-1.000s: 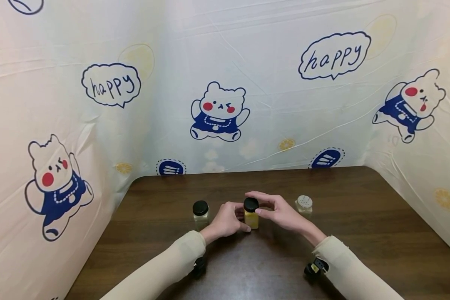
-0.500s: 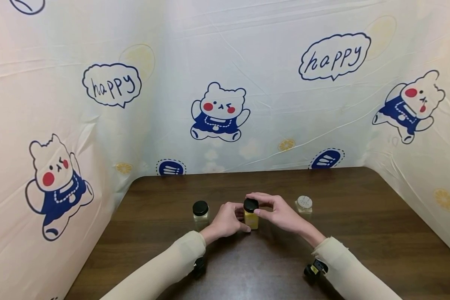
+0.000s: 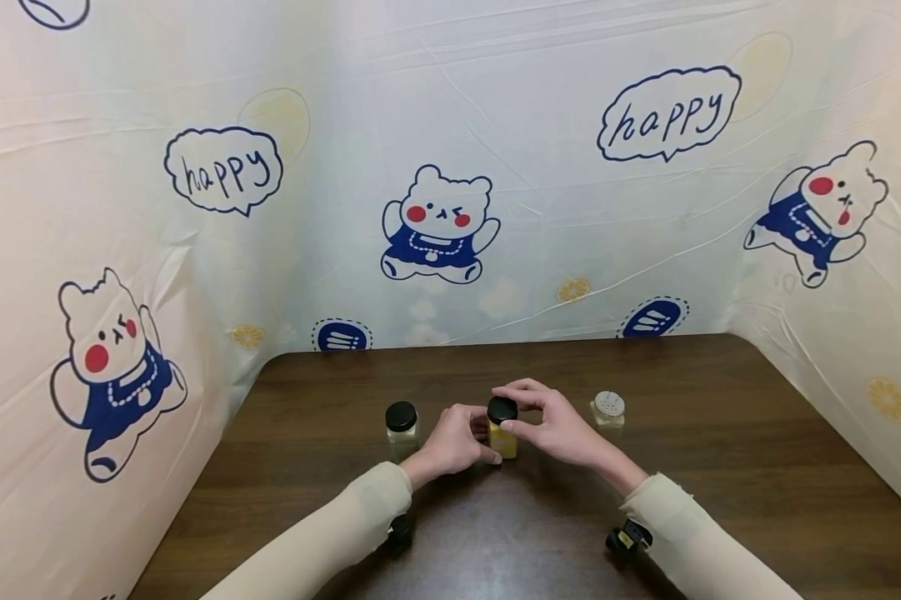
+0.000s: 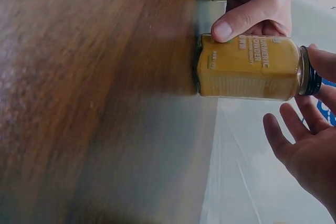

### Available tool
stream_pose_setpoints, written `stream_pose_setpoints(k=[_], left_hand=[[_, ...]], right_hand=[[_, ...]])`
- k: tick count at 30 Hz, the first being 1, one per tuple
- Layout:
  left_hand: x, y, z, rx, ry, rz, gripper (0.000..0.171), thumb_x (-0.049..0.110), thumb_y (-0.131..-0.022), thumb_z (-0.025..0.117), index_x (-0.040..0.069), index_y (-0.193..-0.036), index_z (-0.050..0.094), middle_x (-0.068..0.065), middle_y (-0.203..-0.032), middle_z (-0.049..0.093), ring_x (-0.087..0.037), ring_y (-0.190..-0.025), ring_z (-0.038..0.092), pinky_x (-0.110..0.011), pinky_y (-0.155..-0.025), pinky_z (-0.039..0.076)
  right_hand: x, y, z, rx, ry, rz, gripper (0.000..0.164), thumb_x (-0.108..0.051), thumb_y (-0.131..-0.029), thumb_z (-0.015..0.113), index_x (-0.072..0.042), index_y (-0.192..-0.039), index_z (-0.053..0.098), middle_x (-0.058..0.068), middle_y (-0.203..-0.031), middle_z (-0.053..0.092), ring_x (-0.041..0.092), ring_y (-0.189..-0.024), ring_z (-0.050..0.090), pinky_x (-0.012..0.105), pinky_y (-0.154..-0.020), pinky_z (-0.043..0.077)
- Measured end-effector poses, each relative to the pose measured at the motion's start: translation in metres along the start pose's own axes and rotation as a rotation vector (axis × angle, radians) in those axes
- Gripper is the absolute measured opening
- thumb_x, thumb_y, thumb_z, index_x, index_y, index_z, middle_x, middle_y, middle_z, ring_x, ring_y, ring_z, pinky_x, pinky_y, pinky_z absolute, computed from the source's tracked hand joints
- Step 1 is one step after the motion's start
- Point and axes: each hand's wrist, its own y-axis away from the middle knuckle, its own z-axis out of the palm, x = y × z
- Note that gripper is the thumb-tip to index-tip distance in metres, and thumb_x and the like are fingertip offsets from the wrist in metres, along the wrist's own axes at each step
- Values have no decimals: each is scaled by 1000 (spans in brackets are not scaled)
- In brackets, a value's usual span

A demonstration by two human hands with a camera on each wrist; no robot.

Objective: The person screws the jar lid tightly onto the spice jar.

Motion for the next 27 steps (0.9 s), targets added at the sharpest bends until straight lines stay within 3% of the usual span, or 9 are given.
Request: stream_pose_setpoints(k=[12,19,22,27], left_hand=[[1,0,1,5,8,17,50,-3,-78,92,7,-124,76,-5,-117,76,-21,-107,74,-34,-93,60],[0,1,0,4,8,12,50,-3,-78,92,8,-123,76,-5,-116,76,-20,-107,74,-34,-93,60],[0,0,0,3,-1,13,49,-2,-77,93,8,-123,76,-4,-115,77,-18,-105,74,-33,-92,60],[-1,-1,1,8,-13,-5,51,-2,-77,93,9,-124,75,-1,-114,77,-15,-104,74,-31,-91,60]], right_hand=[[-2,-1,6,81,75,19,49,-19,-93,85,-16,-140,70,0,-122,61,22,-112,58,52,-87,47],[1,1,1,1,-59,15,52,-16,-100,76,-11,-149,61,11,-152,53,34,-134,53,65,-106,44],[3,2,-3,-53,-142,13,50,-10,-103,69,-6,-151,57,15,-159,47,38,-147,41,66,-114,36],[5,2,-7,-105,-172,-10,48,-6,-104,65,-4,-151,57,14,-161,47,37,-157,21,65,-120,25]])
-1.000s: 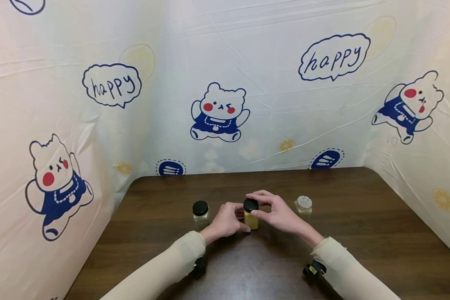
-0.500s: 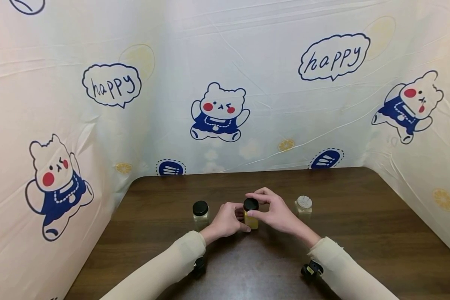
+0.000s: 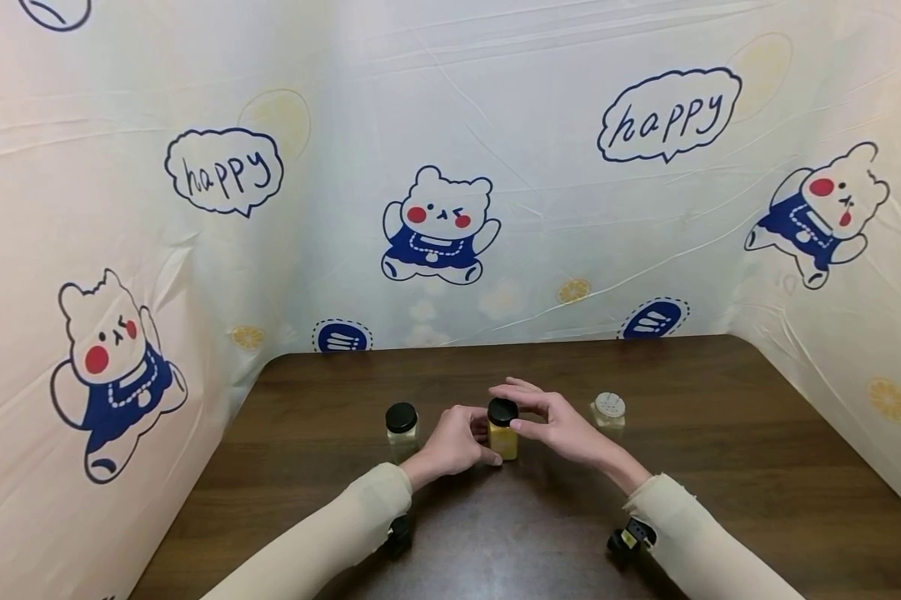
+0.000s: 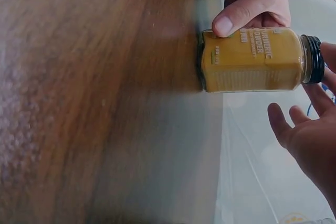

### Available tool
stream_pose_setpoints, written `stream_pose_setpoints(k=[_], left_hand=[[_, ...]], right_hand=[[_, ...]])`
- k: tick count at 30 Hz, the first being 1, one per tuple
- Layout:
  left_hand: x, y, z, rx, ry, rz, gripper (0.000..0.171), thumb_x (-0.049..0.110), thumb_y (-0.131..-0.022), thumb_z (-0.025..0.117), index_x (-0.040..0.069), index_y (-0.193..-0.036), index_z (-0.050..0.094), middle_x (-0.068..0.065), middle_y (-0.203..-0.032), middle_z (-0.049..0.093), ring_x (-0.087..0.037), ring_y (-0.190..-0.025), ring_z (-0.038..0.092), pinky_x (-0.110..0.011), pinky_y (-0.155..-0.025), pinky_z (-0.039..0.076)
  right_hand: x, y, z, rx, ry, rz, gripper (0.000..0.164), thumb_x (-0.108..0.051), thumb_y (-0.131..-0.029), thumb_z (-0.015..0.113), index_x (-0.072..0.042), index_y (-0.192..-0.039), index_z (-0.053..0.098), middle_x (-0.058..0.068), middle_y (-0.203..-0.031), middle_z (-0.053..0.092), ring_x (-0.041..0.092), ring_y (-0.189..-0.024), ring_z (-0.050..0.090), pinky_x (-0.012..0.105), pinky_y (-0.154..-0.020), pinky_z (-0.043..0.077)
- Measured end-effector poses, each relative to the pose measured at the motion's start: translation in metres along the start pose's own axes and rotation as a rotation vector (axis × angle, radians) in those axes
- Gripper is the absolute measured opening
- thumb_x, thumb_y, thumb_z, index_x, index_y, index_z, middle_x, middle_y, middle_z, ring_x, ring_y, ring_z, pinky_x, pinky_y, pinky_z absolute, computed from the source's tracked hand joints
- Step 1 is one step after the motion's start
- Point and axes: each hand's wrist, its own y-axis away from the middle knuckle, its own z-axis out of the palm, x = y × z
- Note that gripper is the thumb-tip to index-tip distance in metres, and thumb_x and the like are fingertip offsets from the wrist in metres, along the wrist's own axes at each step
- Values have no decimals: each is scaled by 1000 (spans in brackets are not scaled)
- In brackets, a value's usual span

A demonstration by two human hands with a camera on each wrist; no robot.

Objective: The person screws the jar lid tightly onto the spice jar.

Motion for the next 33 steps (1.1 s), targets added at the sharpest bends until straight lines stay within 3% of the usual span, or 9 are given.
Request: stream_pose_setpoints(k=[11,18,33], left_hand=[[1,2,1,5,0,4,52,-1,-76,94,6,-124,75,-4,-112,77,-19,-103,75,-35,-92,60],[0,1,-1,-8,12,9,54,-3,-77,93,7,-127,75,-3,-116,77,-17,-105,74,-31,-92,59],[2,1,-1,0,4,1,52,-3,-77,93,8,-125,75,-5,-118,76,-19,-107,74,-33,-93,60]], right_hand=[[1,0,2,7,33,26,43,-4,-103,66,-3,-146,61,14,-157,51,37,-154,30,62,-118,32],[-1,-2,4,61,126,1,43,-6,-100,72,-11,-143,67,6,-146,60,29,-142,46,55,-112,42],[-5,-2,8,125,230,20,43,-9,-97,78,-14,-139,70,2,-137,64,28,-134,50,58,-105,46]])
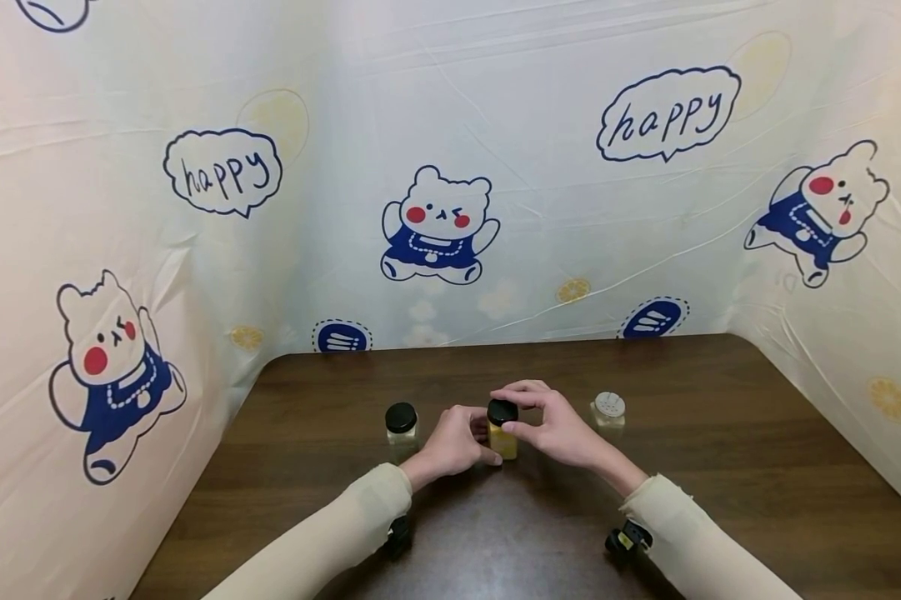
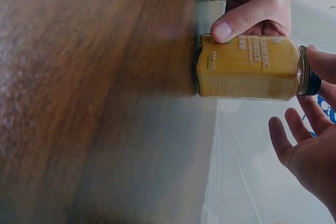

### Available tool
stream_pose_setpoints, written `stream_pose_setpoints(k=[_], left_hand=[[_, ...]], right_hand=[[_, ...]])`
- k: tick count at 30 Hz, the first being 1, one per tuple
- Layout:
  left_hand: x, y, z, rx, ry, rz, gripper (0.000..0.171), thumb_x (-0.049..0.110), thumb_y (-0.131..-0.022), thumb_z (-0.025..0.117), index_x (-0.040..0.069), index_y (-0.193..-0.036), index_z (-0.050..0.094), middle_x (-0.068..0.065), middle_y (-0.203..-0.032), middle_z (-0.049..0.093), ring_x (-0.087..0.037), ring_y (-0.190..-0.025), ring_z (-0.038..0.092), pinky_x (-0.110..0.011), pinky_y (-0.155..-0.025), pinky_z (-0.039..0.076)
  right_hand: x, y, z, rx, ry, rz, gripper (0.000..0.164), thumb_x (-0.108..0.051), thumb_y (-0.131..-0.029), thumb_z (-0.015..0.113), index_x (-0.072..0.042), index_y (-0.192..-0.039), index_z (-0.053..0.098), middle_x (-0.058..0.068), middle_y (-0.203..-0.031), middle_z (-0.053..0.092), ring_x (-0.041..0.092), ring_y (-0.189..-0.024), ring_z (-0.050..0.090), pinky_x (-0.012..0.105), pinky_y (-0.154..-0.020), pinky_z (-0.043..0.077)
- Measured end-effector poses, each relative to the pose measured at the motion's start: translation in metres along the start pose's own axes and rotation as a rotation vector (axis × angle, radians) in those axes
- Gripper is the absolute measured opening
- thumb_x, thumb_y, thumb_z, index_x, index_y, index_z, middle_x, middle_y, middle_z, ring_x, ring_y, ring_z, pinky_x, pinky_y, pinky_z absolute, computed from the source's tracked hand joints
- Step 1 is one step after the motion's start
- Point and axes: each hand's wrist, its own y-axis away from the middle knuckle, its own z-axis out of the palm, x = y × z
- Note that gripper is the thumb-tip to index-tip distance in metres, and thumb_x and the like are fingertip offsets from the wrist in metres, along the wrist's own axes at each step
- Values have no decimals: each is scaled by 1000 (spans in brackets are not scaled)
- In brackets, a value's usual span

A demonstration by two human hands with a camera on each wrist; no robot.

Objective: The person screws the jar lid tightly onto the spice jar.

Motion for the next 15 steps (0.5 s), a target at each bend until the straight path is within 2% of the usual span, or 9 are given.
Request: stream_pose_setpoints(k=[7,15], left_hand=[[1,-1,1,2,-11,-20,53,-2,-77,93,11,-126,75,-1,-117,76,-16,-106,73,-31,-92,59],[1,0,1,3,8,7,51,-4,-77,92,6,-125,75,-6,-116,76,-20,-106,74,-34,-93,60]], right_hand=[[1,-1,1,12,19,8,43,-12,-96,80,-16,-138,71,1,-135,65,27,-132,52,56,-104,47],[2,-1,2,21,13,19,43,-12,-96,80,-17,-138,71,1,-135,65,28,-131,53,60,-103,47]])
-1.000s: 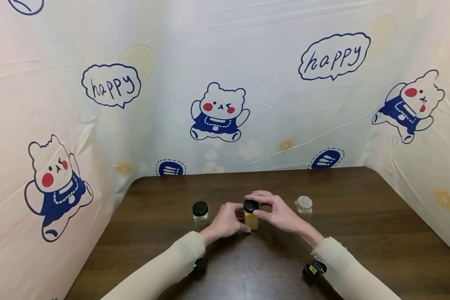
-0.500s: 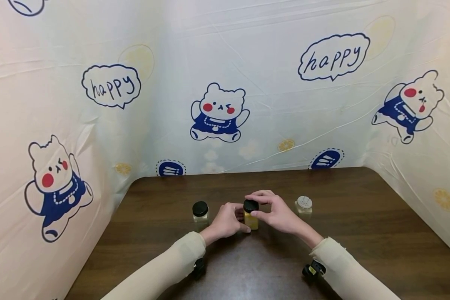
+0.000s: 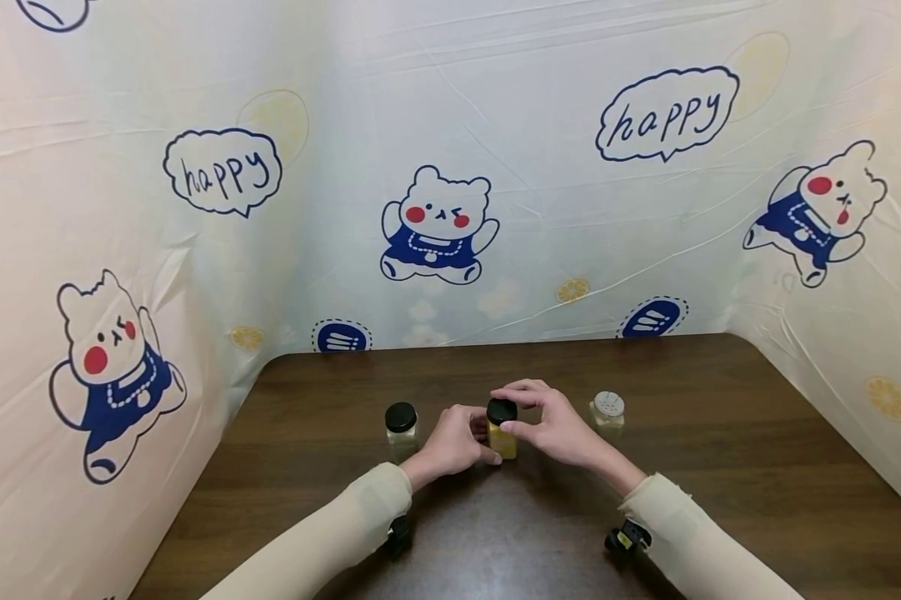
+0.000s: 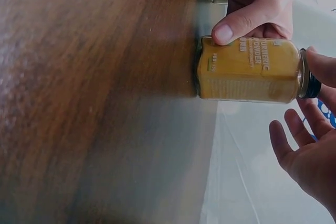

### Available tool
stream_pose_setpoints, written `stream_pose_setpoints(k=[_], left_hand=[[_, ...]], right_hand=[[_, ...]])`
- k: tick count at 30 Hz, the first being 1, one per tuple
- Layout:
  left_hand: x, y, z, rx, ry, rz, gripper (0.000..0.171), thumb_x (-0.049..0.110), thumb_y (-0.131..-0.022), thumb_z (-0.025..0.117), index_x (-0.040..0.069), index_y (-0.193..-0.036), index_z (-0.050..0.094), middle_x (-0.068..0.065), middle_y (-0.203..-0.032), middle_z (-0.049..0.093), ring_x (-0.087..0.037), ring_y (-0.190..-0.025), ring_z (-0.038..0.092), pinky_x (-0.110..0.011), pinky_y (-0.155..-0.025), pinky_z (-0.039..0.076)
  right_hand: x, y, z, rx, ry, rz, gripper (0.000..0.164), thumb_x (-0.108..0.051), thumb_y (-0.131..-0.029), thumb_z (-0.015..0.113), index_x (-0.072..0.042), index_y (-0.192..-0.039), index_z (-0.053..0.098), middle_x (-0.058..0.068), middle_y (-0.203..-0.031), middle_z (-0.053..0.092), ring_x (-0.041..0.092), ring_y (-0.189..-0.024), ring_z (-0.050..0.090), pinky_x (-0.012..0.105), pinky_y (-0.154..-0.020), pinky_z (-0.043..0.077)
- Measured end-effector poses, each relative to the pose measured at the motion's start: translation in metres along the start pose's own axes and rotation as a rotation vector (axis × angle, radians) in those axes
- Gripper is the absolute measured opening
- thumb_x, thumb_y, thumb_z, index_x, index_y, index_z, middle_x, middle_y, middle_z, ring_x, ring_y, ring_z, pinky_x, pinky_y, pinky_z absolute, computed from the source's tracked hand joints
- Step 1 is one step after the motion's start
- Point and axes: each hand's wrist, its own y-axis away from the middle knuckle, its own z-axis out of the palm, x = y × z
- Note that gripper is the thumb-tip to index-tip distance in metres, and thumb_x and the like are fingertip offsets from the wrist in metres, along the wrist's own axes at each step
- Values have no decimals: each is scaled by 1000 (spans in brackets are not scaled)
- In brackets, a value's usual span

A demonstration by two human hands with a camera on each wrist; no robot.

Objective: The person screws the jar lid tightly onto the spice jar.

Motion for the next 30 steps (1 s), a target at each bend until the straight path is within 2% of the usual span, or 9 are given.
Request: stream_pose_setpoints(k=[11,19,30], left_hand=[[2,0,0,-3,-30,-29,53,0,-78,93,9,-127,75,-2,-117,76,-16,-106,74,-32,-92,60],[1,1,-1,-8,-20,-15,51,0,-78,93,9,-125,76,-2,-117,76,-17,-105,74,-33,-92,60],[1,0,-1,-13,-1,-16,51,-3,-78,92,12,-125,76,-1,-118,76,-16,-108,73,-31,-94,59]], right_hand=[[-4,3,1,0,11,1,45,-12,-97,78,-16,-141,69,3,-138,63,30,-131,55,58,-99,50],[-4,5,-1,2,11,-14,48,-14,-96,80,-16,-143,67,5,-141,63,28,-126,60,60,-99,52],[-6,10,-5,7,14,-25,54,-12,-95,81,-12,-147,63,7,-146,61,29,-134,57,55,-101,53]])
